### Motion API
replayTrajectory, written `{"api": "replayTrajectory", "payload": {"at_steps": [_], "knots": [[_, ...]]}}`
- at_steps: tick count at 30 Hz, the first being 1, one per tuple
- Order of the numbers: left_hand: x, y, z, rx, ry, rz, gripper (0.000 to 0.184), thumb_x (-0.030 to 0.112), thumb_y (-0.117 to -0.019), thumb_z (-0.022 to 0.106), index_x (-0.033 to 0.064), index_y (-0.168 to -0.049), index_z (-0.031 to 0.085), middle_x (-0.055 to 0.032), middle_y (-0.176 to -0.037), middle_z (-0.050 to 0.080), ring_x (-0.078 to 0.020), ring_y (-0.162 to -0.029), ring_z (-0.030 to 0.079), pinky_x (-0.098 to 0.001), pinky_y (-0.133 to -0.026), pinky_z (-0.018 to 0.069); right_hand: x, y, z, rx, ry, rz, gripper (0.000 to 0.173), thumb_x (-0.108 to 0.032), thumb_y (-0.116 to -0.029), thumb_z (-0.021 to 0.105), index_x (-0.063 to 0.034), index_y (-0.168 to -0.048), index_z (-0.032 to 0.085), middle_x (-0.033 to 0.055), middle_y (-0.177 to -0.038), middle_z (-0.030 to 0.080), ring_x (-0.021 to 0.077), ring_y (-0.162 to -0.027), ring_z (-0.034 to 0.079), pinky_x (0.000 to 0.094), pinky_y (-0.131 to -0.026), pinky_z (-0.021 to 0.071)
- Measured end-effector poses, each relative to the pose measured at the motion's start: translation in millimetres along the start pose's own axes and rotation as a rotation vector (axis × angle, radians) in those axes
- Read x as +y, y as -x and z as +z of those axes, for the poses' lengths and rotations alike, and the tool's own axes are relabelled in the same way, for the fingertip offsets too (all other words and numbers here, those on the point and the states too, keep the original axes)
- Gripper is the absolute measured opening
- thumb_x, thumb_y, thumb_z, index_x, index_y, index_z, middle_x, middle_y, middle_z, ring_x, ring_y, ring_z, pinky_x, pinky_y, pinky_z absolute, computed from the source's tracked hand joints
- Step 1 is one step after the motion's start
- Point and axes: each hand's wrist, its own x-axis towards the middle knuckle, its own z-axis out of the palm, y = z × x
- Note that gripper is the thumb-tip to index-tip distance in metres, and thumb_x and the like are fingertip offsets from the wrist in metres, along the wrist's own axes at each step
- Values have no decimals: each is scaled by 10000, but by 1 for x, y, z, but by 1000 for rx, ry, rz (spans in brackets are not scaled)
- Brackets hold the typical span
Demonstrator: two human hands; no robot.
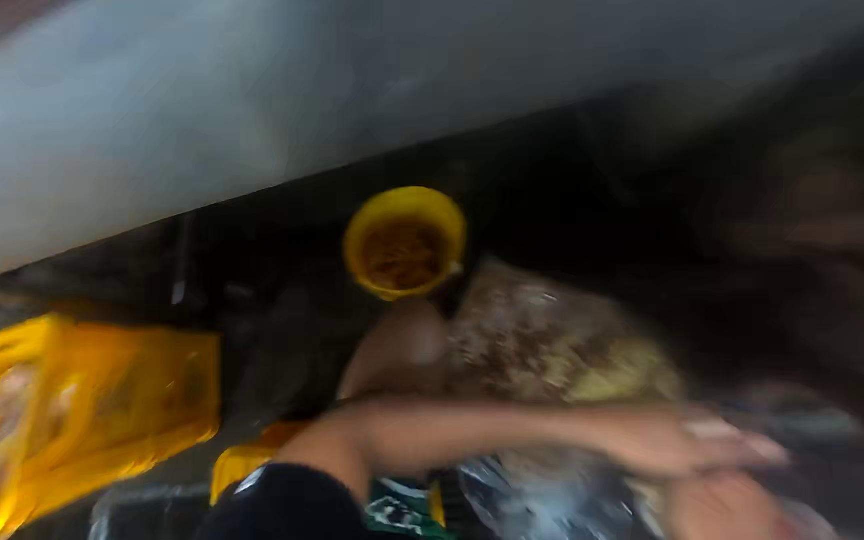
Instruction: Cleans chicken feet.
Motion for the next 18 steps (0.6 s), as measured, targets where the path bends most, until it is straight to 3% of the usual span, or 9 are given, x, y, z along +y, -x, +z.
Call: {"api": "replayTrajectory", "payload": {"at_steps": [1, 3, 7, 9, 12, 16, 18], "knots": [[-1, -4, -4, -41, -3, 13, 441, 322, -1118, 428, -39, -1273, 629, -212, -1145, 689, -288, -1068, 671, -481, -971, 532, -21, 1, 4, 26, -22, 7, 231, -162, -1009, 562, 27, -1089, 669, 67, -920, 707, 97, -835, 689, 354, -778, 601], [1, -5, -7, -45, -36, 6, 406, 328, -1100, 468, -29, -1184, 642, -165, -1035, 675, -226, -938, 664, -425, -873, 554, -40, -1, 11, 85, -99, -41, 181, -121, -973, 536, -16, -985, 683, -15, -819, 687, 9, -755, 661, 254, -710, 588], [5, -12, -11, -28, -252, 27, 349, 374, -996, 655, 47, -1109, 692, -93, -1010, 682, -166, -911, 667, -388, -855, 575, -31, 2, 8, 94, -163, -122, 171, -74, -953, 560, -37, -992, 722, -2, -909, 732, 25, -876, 691, 270, -826, 598], [3, -16, -9, -50, -391, 40, 352, 401, -1017, 621, 71, -1112, 698, -77, -972, 707, -164, -890, 687, -410, -852, 584, -24, 5, 7, 91, -141, -95, 192, -129, -979, 564, -49, -965, 738, 10, -895, 728, 49, -871, 688, 293, -827, 589], [-2, -17, -2, 15, -473, 12, 359, 379, -1079, 518, 54, -1129, 663, -82, -900, 683, -189, -830, 676, -435, -809, 580, -19, 12, 5, 121, -142, -42, 308, -269, -1040, 523, -77, -859, 683, -20, -707, 589, 50, -643, 555, 265, -618, 491], [5, -16, -20, 259, -324, -103, 459, 481, -1098, 414, 83, -1212, 613, -110, -867, 639, -236, -721, 620, -452, -653, 550, -20, 27, 1, 150, -204, -61, 330, -270, -1054, 512, -108, -799, 646, -49, -635, 513, 45, -561, 490, 237, -537, 428], [11, -21, -40, 334, -198, -52, 424, 440, -1101, 434, 76, -1164, 641, -77, -840, 628, -189, -705, 602, -391, -648, 536, -20, 32, 2, 158, -258, -66, 320, -254, -1052, 514, -102, -803, 645, -46, -633, 525, 53, -561, 510, 243, -534, 449]]}}
